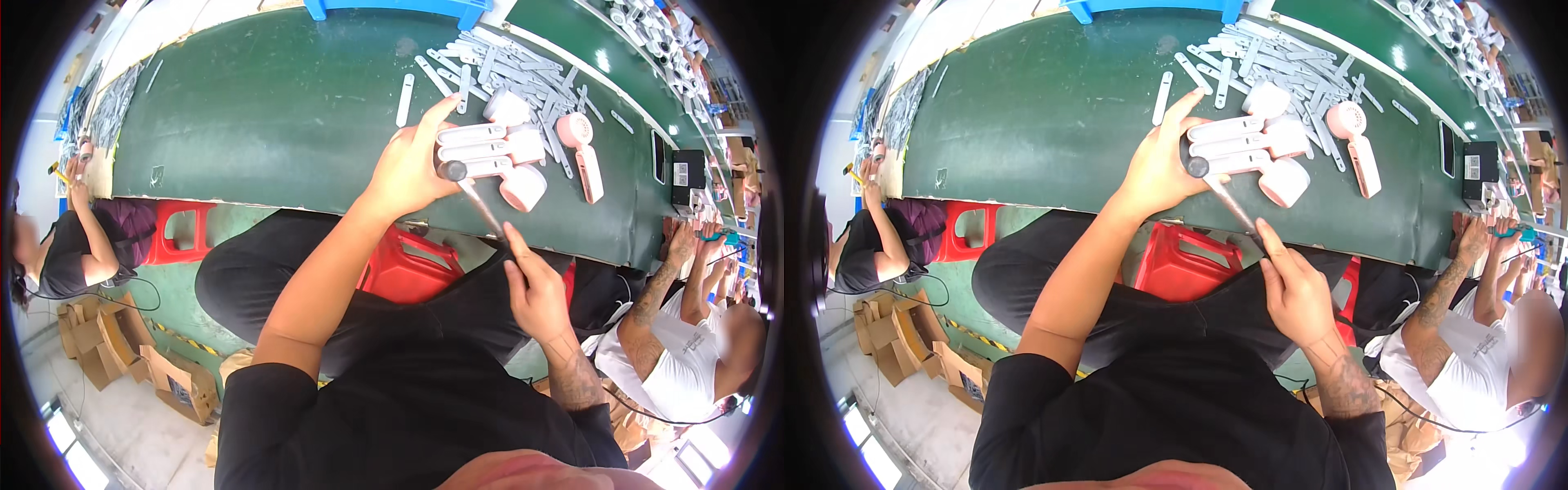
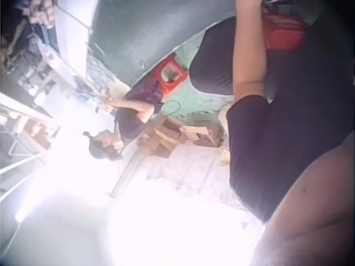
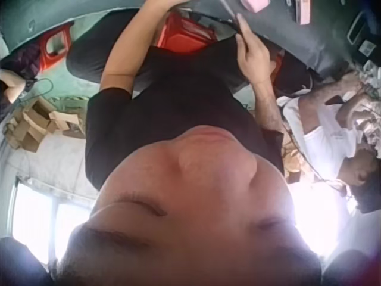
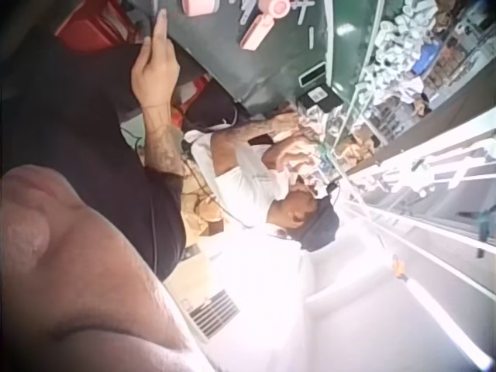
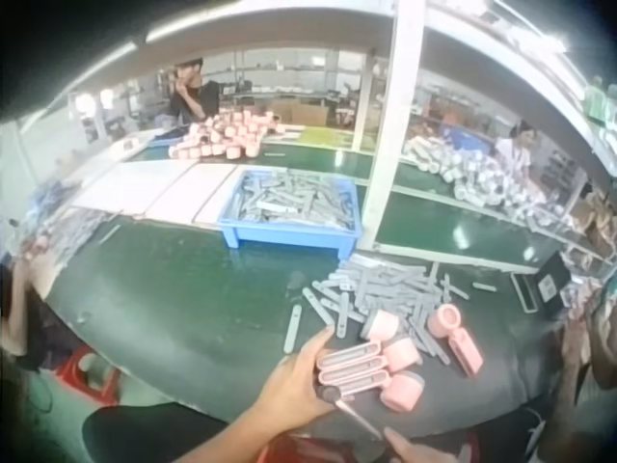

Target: Assembling handheld fans by hammering metal components into plastic housings on an assembly line.

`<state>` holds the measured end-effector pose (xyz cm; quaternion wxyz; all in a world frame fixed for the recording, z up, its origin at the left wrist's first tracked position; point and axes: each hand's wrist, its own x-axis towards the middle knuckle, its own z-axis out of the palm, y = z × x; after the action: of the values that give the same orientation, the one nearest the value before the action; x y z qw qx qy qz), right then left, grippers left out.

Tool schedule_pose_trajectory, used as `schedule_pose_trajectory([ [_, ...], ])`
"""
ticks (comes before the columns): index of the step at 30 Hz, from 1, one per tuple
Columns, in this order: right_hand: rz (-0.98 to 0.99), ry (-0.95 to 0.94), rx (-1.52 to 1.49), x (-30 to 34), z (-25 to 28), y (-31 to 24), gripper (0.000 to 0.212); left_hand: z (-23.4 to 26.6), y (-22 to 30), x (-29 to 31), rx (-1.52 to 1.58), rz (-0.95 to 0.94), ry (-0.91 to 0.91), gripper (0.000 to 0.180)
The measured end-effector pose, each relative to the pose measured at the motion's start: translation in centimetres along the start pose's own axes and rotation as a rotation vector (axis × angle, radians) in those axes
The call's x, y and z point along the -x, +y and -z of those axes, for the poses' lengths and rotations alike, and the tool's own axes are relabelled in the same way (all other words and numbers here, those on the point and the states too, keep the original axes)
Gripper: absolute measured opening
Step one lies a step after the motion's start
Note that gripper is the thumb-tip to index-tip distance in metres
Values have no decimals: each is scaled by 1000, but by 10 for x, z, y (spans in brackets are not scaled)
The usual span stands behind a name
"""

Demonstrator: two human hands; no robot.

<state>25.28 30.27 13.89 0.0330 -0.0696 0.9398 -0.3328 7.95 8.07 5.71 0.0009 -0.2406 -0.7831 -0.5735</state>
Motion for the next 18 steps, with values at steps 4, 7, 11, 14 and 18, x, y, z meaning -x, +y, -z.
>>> schedule_pose_trajectory([
  [4, 4, 78, -41, -1, 10, -6, 53, -2, -2, 2, -92, -21, 9, 125],
  [7, -15, 194, -4, -2, 19, -4, 51, -3, 0, 2, -99, -99, 78, 119],
  [11, 64, 303, 20, -33, 10, 4, 52, 0, 1, 3, -80, -89, 68, 122],
  [14, -107, 72, -4, -37, 8, 7, 48, 0, 3, 3, -125, -17, 22, 125],
  [18, -66, 217, -30, -31, 16, -5, 50, 0, 4, 2, -91, -13, 26, 123],
])
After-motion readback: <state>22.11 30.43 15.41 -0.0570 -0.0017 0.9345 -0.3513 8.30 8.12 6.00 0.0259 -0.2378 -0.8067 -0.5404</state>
